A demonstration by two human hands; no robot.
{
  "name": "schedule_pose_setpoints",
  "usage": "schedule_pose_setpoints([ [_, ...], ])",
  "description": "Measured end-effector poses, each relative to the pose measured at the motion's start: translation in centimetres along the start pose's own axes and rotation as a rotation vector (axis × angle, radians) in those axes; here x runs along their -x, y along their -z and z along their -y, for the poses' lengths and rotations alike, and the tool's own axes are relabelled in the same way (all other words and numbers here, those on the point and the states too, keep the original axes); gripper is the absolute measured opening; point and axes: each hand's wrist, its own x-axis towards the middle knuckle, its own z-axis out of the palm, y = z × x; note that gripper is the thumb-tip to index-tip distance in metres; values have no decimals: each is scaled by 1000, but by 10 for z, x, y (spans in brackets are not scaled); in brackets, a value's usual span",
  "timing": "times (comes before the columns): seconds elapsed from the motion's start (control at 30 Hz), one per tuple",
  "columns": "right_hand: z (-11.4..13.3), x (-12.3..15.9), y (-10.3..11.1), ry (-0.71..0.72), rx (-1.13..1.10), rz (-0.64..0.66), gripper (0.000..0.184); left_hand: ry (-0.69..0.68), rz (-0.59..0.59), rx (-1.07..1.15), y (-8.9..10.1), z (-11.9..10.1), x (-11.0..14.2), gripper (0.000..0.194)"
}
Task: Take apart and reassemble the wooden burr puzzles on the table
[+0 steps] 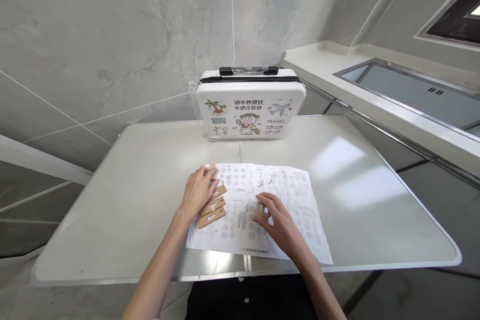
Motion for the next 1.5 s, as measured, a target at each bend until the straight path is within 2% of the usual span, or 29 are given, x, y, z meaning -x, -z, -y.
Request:
schedule_pose_setpoints([
  [0.13, -15, 15, -2, -4, 27, -4, 55, 25, 12, 30, -4, 0, -11, 21],
  [0.3, -19, 22, -2, 55, 53, -18, 60, 73, -5, 183, 5, -10, -11, 19],
  [0.43, -18, 29, 1, 35, 117, -80, 66, 86, 29, 398, 6, -43, 14, 27],
  [0.6, -23, 39, 5, -83, 138, -165, 54, 90, 205, 620, -12, -86, 60, 32],
  [0.7, -27, 44, 9, -100, 122, -219, 40, 114, 272, 698, -20, -98, 80, 31],
  [0.8, -28, 49, 14, -108, 110, -226, 23, 210, 316, 794, -22, -103, 92, 32],
  [0.9, -24, 52, 19, -146, 97, -231, 29, 271, 332, 853, -21, -107, 99, 33],
  [1.0, -14, 55, 24, -198, 21, -273, 37, 307, 325, 934, -23, -112, 107, 33],
  [1.13, 4, 59, 31, -252, -216, -315, 36, 378, 301, 1125, -32, -120, 117, 41],
  [1.23, 16, 61, 34, -294, -420, -267, 35, 421, 273, 1223, -36, -126, 123, 62],
  [1.3, 22, 63, 35, -306, -506, -218, 36, 422, 297, 1258, -36, -130, 125, 74],
  [1.5, 33, 64, 35, -291, -656, -83, 35, 361, 406, 1268, -33, -135, 126, 81],
])
